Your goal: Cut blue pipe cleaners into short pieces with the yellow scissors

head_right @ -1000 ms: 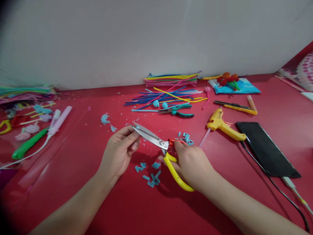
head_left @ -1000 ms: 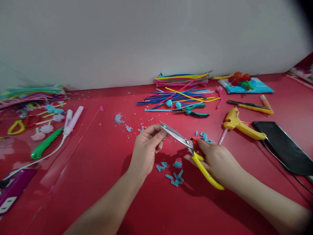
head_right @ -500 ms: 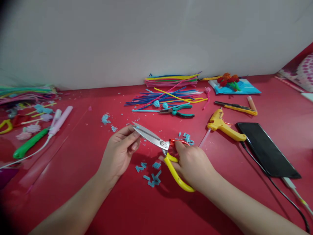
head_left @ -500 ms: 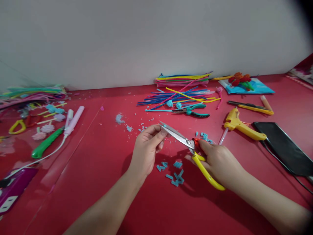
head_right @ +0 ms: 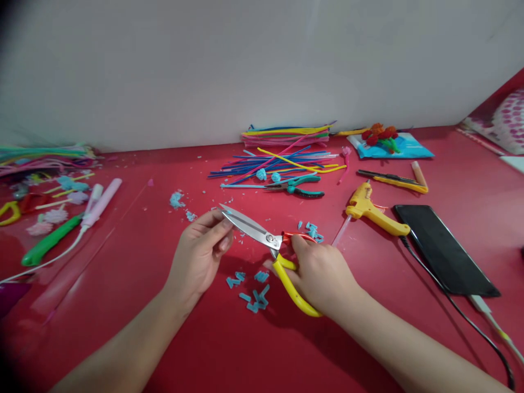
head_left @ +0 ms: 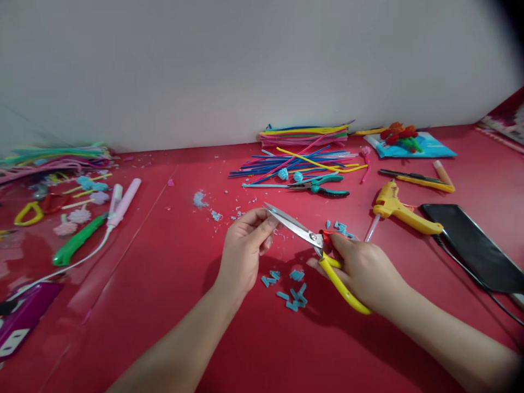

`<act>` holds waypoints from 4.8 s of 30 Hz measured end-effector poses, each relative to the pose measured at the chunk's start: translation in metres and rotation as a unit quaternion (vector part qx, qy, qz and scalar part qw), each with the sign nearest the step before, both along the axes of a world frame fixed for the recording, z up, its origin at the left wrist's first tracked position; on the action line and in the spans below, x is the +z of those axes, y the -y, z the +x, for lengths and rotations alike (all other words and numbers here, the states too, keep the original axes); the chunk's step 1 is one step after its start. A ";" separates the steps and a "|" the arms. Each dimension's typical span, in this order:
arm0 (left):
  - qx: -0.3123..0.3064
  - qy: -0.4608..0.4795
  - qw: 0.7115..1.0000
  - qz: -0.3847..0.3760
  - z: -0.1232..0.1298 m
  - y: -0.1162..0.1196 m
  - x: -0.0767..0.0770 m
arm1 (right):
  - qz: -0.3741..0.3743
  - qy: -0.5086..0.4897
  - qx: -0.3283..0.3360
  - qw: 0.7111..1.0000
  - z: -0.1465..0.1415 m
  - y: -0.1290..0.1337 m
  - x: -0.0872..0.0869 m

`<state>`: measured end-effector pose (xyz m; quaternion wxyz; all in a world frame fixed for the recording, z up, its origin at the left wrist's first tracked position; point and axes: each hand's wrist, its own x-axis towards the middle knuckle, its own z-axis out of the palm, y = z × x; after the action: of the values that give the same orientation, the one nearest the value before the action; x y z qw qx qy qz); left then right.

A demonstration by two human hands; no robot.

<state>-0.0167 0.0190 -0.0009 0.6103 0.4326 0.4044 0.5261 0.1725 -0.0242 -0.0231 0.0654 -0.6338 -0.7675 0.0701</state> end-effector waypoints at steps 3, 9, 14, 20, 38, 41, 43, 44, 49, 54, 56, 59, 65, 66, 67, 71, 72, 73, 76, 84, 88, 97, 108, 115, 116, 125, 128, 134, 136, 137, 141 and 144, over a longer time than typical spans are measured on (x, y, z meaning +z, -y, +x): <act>0.012 0.005 1.000 0.000 0.001 0.001 -0.001 | -0.006 0.005 -0.005 1.000 -0.003 0.001 0.003; 0.030 0.013 0.999 -0.026 0.003 0.002 -0.004 | -0.017 0.008 0.001 1.000 -0.004 0.000 0.003; 0.022 0.015 0.999 -0.024 0.002 0.001 -0.003 | -0.018 0.000 0.010 1.000 -0.002 -0.001 0.000; 0.016 0.007 1.000 -0.022 0.001 0.001 -0.003 | -0.007 -0.005 -0.002 1.000 0.002 -0.002 0.000; -0.203 -0.066 0.969 -0.121 0.012 0.010 -0.002 | -0.130 -0.453 -0.038 0.881 -0.008 -0.006 0.018; -0.242 -0.073 0.959 -0.132 0.014 0.012 -0.001 | -0.154 -0.500 -0.029 0.852 -0.008 -0.005 0.018; -0.262 -0.079 0.953 -0.133 0.014 0.014 -0.001 | -0.171 -0.524 -0.026 0.834 -0.008 -0.005 0.016; -0.271 -0.083 0.950 -0.134 0.014 0.014 -0.001 | -0.181 -0.535 -0.025 0.825 -0.008 -0.005 0.015; -0.300 -0.097 0.939 -0.140 0.015 0.016 -0.004 | -0.210 -0.540 -0.034 0.814 -0.009 -0.005 0.016; -0.246 -0.186 0.949 -0.070 0.017 0.014 0.001 | -0.186 -0.482 -0.058 0.854 -0.009 -0.004 0.022; -0.230 -0.233 0.944 -0.033 0.017 0.015 0.000 | -0.171 -0.455 -0.063 0.871 -0.010 -0.003 0.023; -0.216 -0.280 0.935 0.005 0.017 0.018 -0.006 | -0.141 -0.433 -0.067 0.888 -0.013 -0.002 0.018; -0.197 -0.308 0.930 0.030 0.018 0.022 -0.013 | -0.126 -0.408 -0.043 0.903 -0.012 -0.002 0.014; -0.189 -0.296 0.936 0.025 0.019 0.021 -0.012 | -0.119 -0.395 -0.040 0.910 -0.011 -0.002 0.015; -0.179 -0.279 0.943 0.016 0.019 0.020 -0.010 | -0.107 -0.374 -0.037 0.921 -0.009 -0.003 0.016; -0.102 -0.190 0.976 -0.040 0.015 0.010 -0.006 | -0.029 -0.211 -0.050 0.976 -0.001 -0.005 0.018; -0.077 -0.166 0.982 -0.051 0.012 0.007 -0.005 | -0.015 -0.166 -0.055 0.984 0.000 -0.006 0.018; -0.054 -0.141 0.987 -0.059 0.010 0.005 -0.005 | -0.008 -0.127 -0.056 0.990 0.001 -0.006 0.017; -0.021 -0.081 0.995 -0.057 0.003 0.000 -0.006 | -0.007 -0.057 -0.031 0.998 0.002 -0.006 0.011; 0.011 -0.021 0.999 -0.038 0.000 -0.001 -0.002 | -0.005 0.000 0.017 1.000 0.003 -0.003 -0.001; 0.016 -0.012 0.999 -0.047 0.000 -0.002 -0.002 | 0.002 0.002 0.024 1.000 0.002 -0.002 -0.003; 0.012 -0.006 0.999 -0.044 0.000 -0.002 -0.002 | -0.002 0.018 0.027 0.999 0.003 -0.002 -0.002; 0.012 -0.005 0.999 -0.035 -0.001 -0.001 -0.004 | -0.002 0.012 0.031 0.999 0.003 -0.002 -0.001; 0.006 -0.002 1.000 -0.030 -0.001 -0.001 -0.003 | -0.010 0.006 0.021 1.000 0.003 -0.001 0.000; 0.007 -0.002 0.999 -0.031 -0.001 -0.001 -0.003 | -0.010 0.005 0.020 1.000 0.003 -0.001 0.000; 0.010 -0.005 0.999 -0.032 -0.001 -0.001 -0.002 | 0.003 0.006 0.020 1.000 0.005 -0.002 -0.004; 0.006 -0.001 0.999 -0.037 -0.002 -0.001 -0.002 | 0.002 0.012 0.010 1.000 0.006 -0.002 -0.004; -0.020 -0.003 0.999 -0.047 0.000 0.000 -0.002 | -0.004 -0.025 -0.031 0.999 0.004 -0.005 0.005; -0.039 -0.004 0.998 -0.058 0.002 0.001 -0.003 | -0.016 -0.067 -0.041 0.997 0.002 -0.007 0.008; -0.051 -0.007 0.997 -0.066 0.003 0.001 -0.004 | -0.029 -0.101 -0.041 0.994 0.001 -0.008 0.009; -0.121 -0.042 0.987 -0.098 0.007 0.004 -0.006 | -0.090 -0.298 -0.034 0.950 -0.003 -0.009 0.014; -0.200 -0.070 0.971 -0.111 0.011 0.009 -0.004 | -0.122 -0.430 -0.038 0.894 -0.006 -0.007 0.016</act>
<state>-0.0056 0.0103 -0.0052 0.7176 0.4696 0.4076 0.3136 0.1662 -0.0170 -0.0069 0.3134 -0.5736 -0.6255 0.4261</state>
